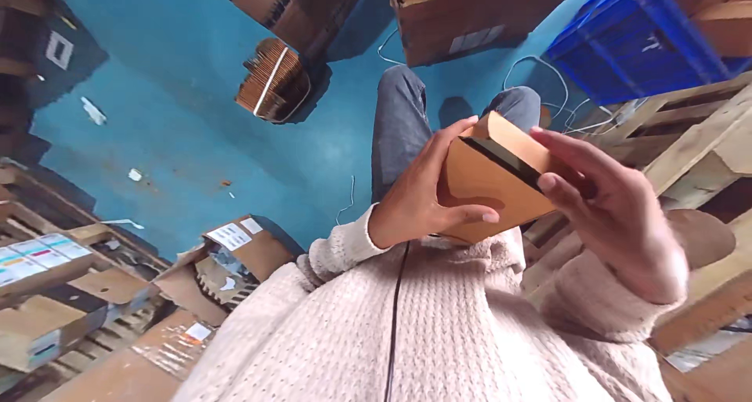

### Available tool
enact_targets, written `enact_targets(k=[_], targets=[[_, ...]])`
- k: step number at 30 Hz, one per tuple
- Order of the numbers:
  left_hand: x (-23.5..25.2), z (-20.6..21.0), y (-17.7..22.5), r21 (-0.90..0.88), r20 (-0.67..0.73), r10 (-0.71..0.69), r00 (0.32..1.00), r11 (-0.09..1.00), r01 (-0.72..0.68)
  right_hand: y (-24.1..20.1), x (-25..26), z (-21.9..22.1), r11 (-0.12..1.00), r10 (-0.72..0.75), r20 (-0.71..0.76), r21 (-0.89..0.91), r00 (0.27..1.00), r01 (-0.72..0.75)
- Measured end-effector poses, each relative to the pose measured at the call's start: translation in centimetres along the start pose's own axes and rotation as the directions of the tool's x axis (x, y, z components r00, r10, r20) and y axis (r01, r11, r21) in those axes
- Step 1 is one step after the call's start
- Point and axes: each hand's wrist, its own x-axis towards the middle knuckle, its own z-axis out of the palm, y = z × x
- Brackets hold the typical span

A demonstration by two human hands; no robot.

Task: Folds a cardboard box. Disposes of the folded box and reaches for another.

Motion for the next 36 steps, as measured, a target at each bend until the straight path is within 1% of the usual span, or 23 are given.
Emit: enact_targets(k=[1, 2, 3, 5, 7, 8, 10, 11, 13, 14, 15, 17, 19, 22, 26, 28, 30, 31, 33, 34, 36], targets=[[0.6, -0.1, 0.5, 0.057, -0.015, 0.043, 0.999, 0.997, -0.042, -0.2, 0.1, -1.1, 1.0, -0.011, 0.02, -0.013, 1.0, 0.011], [1.2, -0.1, 1.1, 0.127, -0.026, 0.074, 0.997, 0.989, -0.07, -0.4, 0.3, -2.1, 0.999, -0.034, 0.004, -0.001, 0.999, 0.034], [2.0, -0.2, 1.7, 0.189, -0.038, 0.101, 0.994, 0.978, -0.092, -0.8, 0.4, -3.1, 0.998, -0.057, -0.051, -0.001, 0.997, 0.057], [3.2, -0.4, 2.8, 0.275, -0.069, 0.16, 0.985, 0.952, -0.136, -1.5, 0.5, -4.6, 0.994, -0.106, -0.225, -0.029, 0.968, 0.102], [3.9, -0.1, 3.8, 0.349, -0.129, 0.261, 0.957, 0.915, -0.203, -2.3, 0.5, -5.4, 0.99, -0.135, -0.402, -0.086, 0.905, 0.109], [4.2, 0.1, 4.2, 0.403, -0.16, 0.325, 0.932, 0.883, -0.239, -2.6, 0.5, -5.4, 0.987, -0.156, -0.475, -0.112, 0.866, 0.116], [5.1, 0.9, 4.8, 0.559, -0.2, 0.471, 0.859, 0.775, -0.294, -2.8, 0.7, -4.5, 0.978, -0.21, -0.569, -0.115, 0.795, 0.176], [5.5, 1.3, 4.9, 0.643, -0.201, 0.534, 0.821, 0.705, -0.301, -2.8, 1.0, -3.7, 0.973, -0.224, -0.584, -0.083, 0.78, 0.217], [6.5, 1.7, 4.9, 0.769, -0.176, 0.594, 0.785, 0.58, -0.267, -2.6, 1.6, -1.8, 0.953, -0.226, -0.572, 0.036, 0.789, 0.299], [7.0, 1.6, 4.7, 0.8, -0.162, 0.612, 0.774, 0.541, -0.26, -2.6, 2.0, -0.9, 0.937, -0.217, -0.563, 0.108, 0.797, 0.332], [7.4, 1.3, 4.3, 0.797, -0.154, 0.631, 0.761, 0.534, -0.281, -2.6, 2.1, -0.1, 0.925, -0.203, -0.556, 0.161, 0.806, 0.343], [8.0, 0.6, 3.2, 0.747, -0.151, 0.68, 0.717, 0.554, -0.368, -2.7, 2.2, 1.0, 0.923, -0.165, -0.538, 0.212, 0.827, 0.322], [7.7, 0.4, 2.0, 0.69, -0.127, 0.706, 0.697, 0.568, -0.449, -2.7, 2.1, 1.7, 0.931, -0.152, -0.509, 0.215, 0.847, 0.296], [6.8, 0.8, 0.9, 0.639, -0.143, 0.721, 0.678, 0.59, -0.493, -3.1, 1.8, 2.5, 0.949, -0.227, -0.466, 0.092, 0.855, 0.302], [6.4, 0.6, 1.0, 0.642, -0.159, 0.726, 0.669, 0.591, -0.488, -3.5, 1.8, 3.3, 0.951, -0.293, -0.455, -0.047, 0.841, 0.305], [6.5, 0.4, 1.2, 0.659, -0.151, 0.725, 0.672, 0.58, -0.478, -3.1, 2.1, 3.4, 0.932, -0.361, -0.458, -0.137, 0.813, 0.336], [6.3, 0.3, 1.4, 0.672, -0.147, 0.724, 0.673, 0.573, -0.469, -2.8, 2.3, 3.5, 0.903, -0.428, -0.483, -0.259, 0.764, 0.342], [6.2, 0.4, 1.4, 0.673, -0.147, 0.721, 0.677, 0.575, -0.466, -2.8, 2.3, 3.6, 0.888, -0.447, -0.486, -0.343, 0.751, 0.306], [6.0, 0.4, 1.3, 0.683, -0.142, 0.716, 0.684, 0.571, -0.455, -2.9, 2.2, 3.8, 0.83, -0.467, -0.478, -0.526, 0.744, 0.183], [6.0, 0.4, 1.4, 0.697, -0.138, 0.717, 0.684, 0.56, -0.447, -2.9, 2.2, 4.0, 0.797, -0.47, -0.475, -0.591, 0.744, 0.126], [6.0, 0.4, 1.4, 0.722, -0.132, 0.717, 0.685, 0.543, -0.429, -2.8, 2.3, 4.1, 0.757, -0.474, -0.471, -0.649, 0.744, 0.072]])
